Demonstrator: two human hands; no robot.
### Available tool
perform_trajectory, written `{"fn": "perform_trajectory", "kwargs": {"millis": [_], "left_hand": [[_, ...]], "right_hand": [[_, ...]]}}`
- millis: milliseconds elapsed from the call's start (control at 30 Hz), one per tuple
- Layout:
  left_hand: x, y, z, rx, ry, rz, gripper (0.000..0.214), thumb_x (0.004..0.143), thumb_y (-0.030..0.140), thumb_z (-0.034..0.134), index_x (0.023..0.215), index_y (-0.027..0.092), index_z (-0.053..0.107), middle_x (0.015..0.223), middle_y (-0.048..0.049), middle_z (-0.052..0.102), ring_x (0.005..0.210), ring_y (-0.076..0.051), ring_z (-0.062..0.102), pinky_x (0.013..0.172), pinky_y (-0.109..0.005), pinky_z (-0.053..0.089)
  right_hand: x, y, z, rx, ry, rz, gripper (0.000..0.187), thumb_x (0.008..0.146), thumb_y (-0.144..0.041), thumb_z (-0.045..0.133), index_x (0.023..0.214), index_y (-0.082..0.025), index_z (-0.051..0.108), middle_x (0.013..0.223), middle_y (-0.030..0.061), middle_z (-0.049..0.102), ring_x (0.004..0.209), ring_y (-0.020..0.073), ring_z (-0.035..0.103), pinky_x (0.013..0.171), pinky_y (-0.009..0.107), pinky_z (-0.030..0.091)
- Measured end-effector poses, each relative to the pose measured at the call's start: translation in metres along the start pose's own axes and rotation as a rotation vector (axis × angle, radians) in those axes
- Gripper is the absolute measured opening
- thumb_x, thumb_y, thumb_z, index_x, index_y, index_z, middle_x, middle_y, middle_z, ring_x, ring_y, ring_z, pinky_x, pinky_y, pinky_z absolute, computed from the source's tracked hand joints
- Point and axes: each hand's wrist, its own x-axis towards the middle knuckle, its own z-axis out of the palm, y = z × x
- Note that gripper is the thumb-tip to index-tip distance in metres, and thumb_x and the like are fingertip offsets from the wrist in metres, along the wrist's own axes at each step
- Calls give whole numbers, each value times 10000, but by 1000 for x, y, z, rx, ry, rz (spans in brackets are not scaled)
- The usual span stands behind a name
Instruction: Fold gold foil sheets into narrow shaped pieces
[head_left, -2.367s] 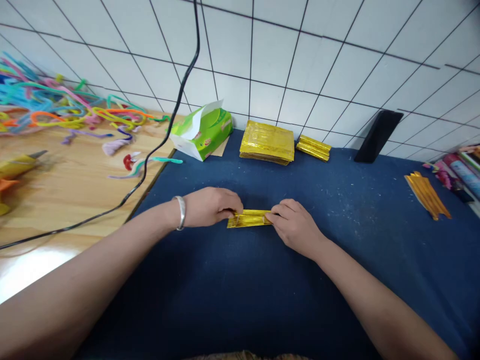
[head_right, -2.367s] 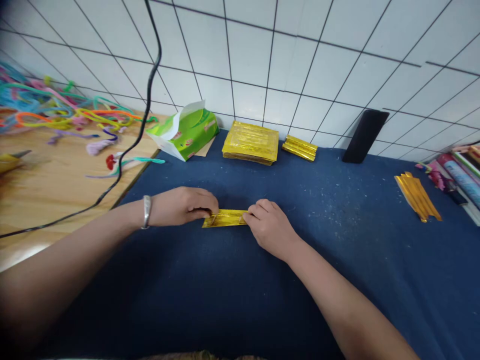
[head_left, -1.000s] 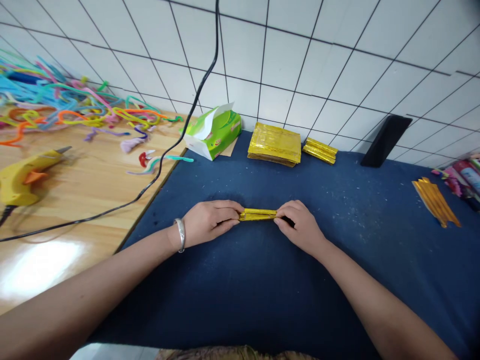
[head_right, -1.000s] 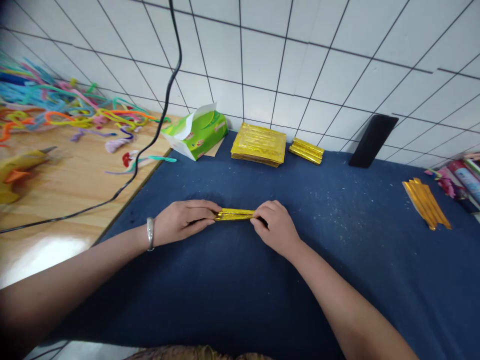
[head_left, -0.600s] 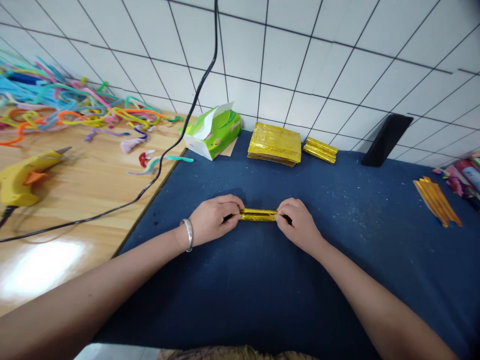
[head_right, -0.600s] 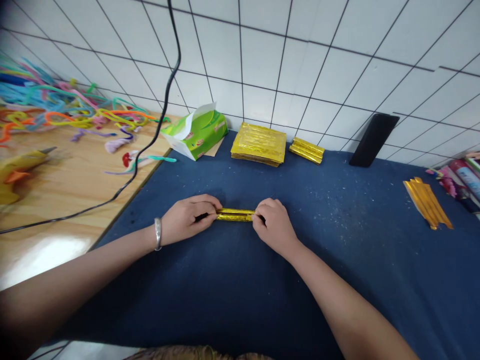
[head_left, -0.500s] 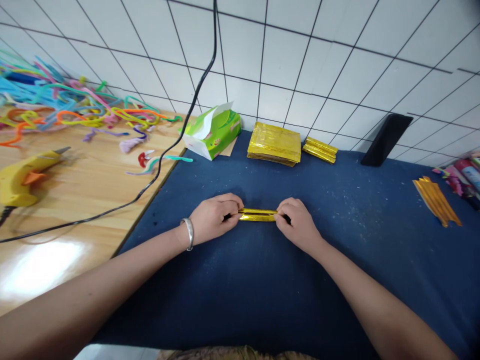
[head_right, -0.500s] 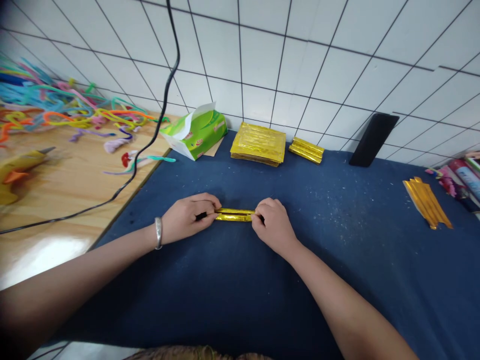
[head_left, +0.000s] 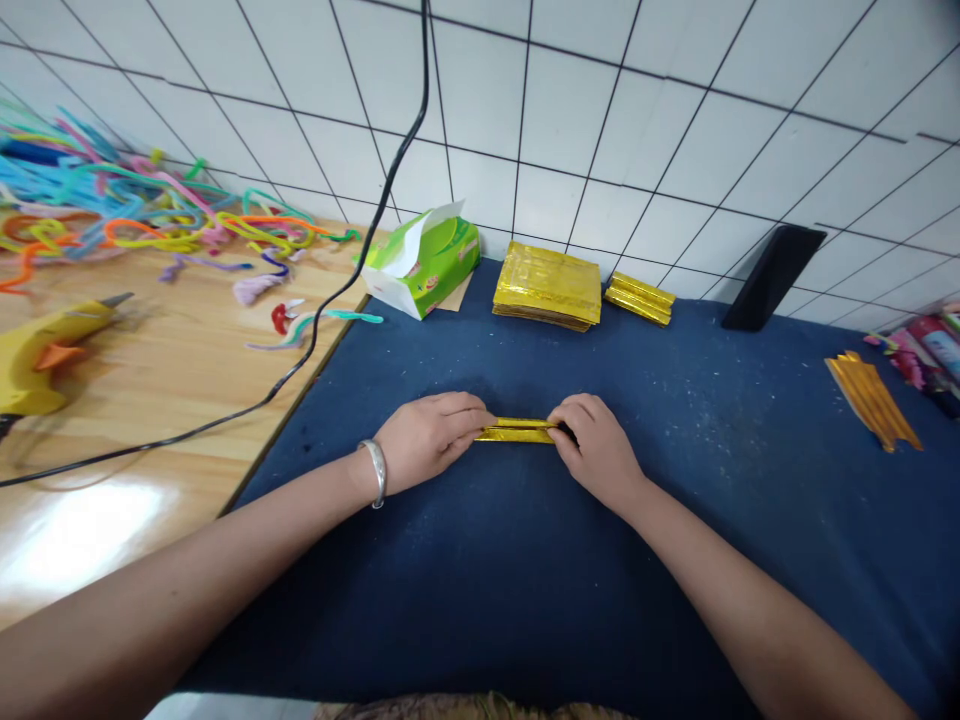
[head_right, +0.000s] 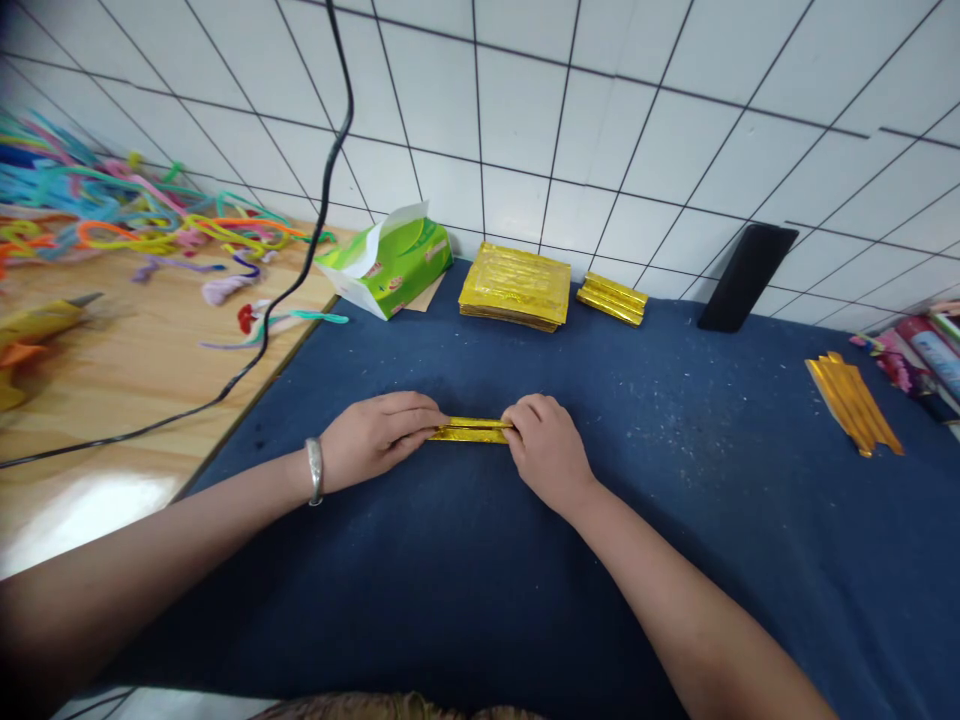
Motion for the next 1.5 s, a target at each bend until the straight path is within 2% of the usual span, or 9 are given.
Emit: {"fn": "perform_trajectory", "kwargs": {"millis": [167,333,500,667,833,1033,1167,1333,1500], "left_hand": [[-3,5,-5,119,-57,96,308,868,143,397,1104,211,582,1072,-49,603,944,-155,572,867,-310,477],[0,12,-11,162,-113,115,293,864,201,435,1116,192,585,1071,-62,602,962,-172,561,890,-323,472],[2,12,-10,199,-119,120,266,881,181,416,1079,181,593,1041,-60,610,945,-171,557,877,-323,473],[2,9,-3,120,-33,84,256,861,160,422,1040,178,604,985,-65,617,909,-172,553,841,-332,474],[7,4,1,-31,74,-21,194,858,166,423,928,165,604,876,-62,610,847,-167,543,805,-338,462],[13,-2,-2,-94,25,-133,143,850,209,456,824,165,590,813,-42,577,779,-157,505,762,-327,424],[14,-3,0,-92,47,-192,126,836,233,485,771,170,573,793,-31,559,756,-153,488,750,-323,405],[16,-4,2,-55,35,-243,91,824,249,516,832,174,567,804,-30,555,762,-158,481,743,-318,392],[16,-9,0,-76,-52,-190,122,852,271,488,850,182,570,859,-36,567,799,-162,485,763,-318,380]], "right_hand": [[-3,0,-6,-64,-76,-182,223,861,-131,428,978,-202,604,970,62,611,897,191,509,754,356,398],[-2,-3,-14,-136,-149,-254,233,845,-223,484,1049,-182,590,1031,88,603,982,235,497,785,391,403],[-2,-8,-14,-230,-156,-303,227,877,-166,420,1022,-151,594,978,109,612,966,233,514,789,390,405],[-1,-5,-9,-169,-91,-270,214,875,-157,421,959,-164,618,902,98,615,883,212,526,749,373,419],[2,0,-3,-49,-22,-142,211,871,-171,425,900,-186,634,838,66,602,822,184,518,775,364,416],[8,-2,0,60,5,15,170,836,-164,467,861,-207,629,791,40,584,772,173,502,745,337,411],[10,-3,0,71,-2,58,149,823,-160,483,858,-217,617,765,27,578,755,173,495,722,331,406],[10,-2,3,40,7,42,162,844,-158,459,854,-211,613,793,35,584,787,176,504,753,338,395],[9,0,3,83,-3,-35,120,858,-181,475,870,-204,592,894,34,616,859,171,520,815,340,383]]}}
